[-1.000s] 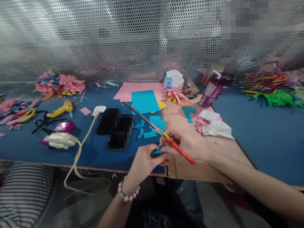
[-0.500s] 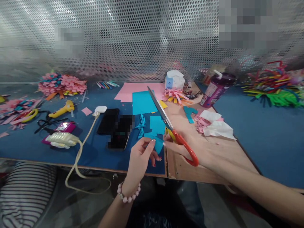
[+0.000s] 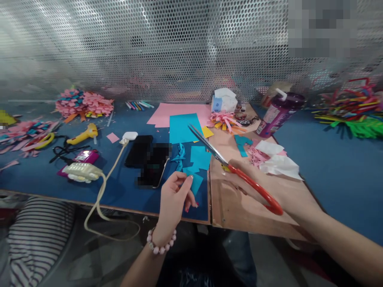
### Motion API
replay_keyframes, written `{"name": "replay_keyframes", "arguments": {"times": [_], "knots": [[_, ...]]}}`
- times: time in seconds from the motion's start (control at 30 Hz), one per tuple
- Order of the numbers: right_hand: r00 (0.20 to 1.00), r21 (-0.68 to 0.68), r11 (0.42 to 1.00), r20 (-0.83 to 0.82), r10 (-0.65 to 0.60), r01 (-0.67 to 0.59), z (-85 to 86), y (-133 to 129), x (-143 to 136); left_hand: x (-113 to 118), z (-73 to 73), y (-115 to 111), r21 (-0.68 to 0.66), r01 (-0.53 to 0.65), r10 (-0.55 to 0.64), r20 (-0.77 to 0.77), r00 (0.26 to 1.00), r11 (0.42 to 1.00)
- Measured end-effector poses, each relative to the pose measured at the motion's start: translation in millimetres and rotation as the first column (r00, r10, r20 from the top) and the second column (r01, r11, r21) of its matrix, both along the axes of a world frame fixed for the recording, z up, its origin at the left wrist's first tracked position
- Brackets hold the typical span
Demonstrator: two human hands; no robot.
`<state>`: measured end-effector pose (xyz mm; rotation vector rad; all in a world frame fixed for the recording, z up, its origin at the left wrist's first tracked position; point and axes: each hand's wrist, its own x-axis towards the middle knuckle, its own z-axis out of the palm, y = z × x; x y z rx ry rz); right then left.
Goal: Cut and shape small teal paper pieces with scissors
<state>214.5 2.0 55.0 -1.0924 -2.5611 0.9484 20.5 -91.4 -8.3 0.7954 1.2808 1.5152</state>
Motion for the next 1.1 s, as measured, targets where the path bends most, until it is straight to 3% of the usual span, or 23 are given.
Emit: {"name": "replay_keyframes", "arguments": {"times": [0.1, 0.27, 0.47, 0.6, 0.77, 0.93, 1.1], "knots": [[0.996, -0.021, 1.000, 0.090, 0.011, -0.009, 1.1, 3.7, 11.6, 0.6, 1.0, 0.2, 0.011, -0.058, 0.058, -0.028, 0.998, 0.998], [0.973, -0.193, 0.981, 0.229, 0.032, 0.013, -0.7, 5.6, 23.5, 0.9, 4.2, 0.9, 0.022, -0.150, 0.150, -0.026, 0.988, 0.988], [0.963, -0.084, 0.993, 0.251, 0.097, -0.078, 10.1, 1.5, 12.9, -1.3, 4.8, 2.5, 0.044, -0.148, 0.145, 0.053, 0.988, 0.988], [0.951, -0.024, 0.994, 0.289, 0.110, -0.108, 6.7, 4.7, 19.0, -2.5, 5.5, 2.3, 0.016, -0.122, 0.121, 0.069, 0.990, 0.992], [0.950, -0.073, 0.985, 0.263, 0.169, -0.155, -0.1, 8.3, 27.1, -3.9, 6.0, 2.3, 0.001, -0.111, 0.110, 0.109, 0.988, 0.994], [0.965, -0.138, 0.989, 0.249, 0.079, -0.045, -4.9, 8.7, 28.3, -4.3, 5.7, 1.9, 0.013, -0.117, 0.114, 0.144, 0.983, 0.993], [0.969, -0.162, 0.985, 0.224, 0.102, -0.066, 9.8, 0.1, 13.3, -3.7, 6.1, 1.6, 0.020, -0.118, 0.114, 0.151, 0.982, 0.993]]}}
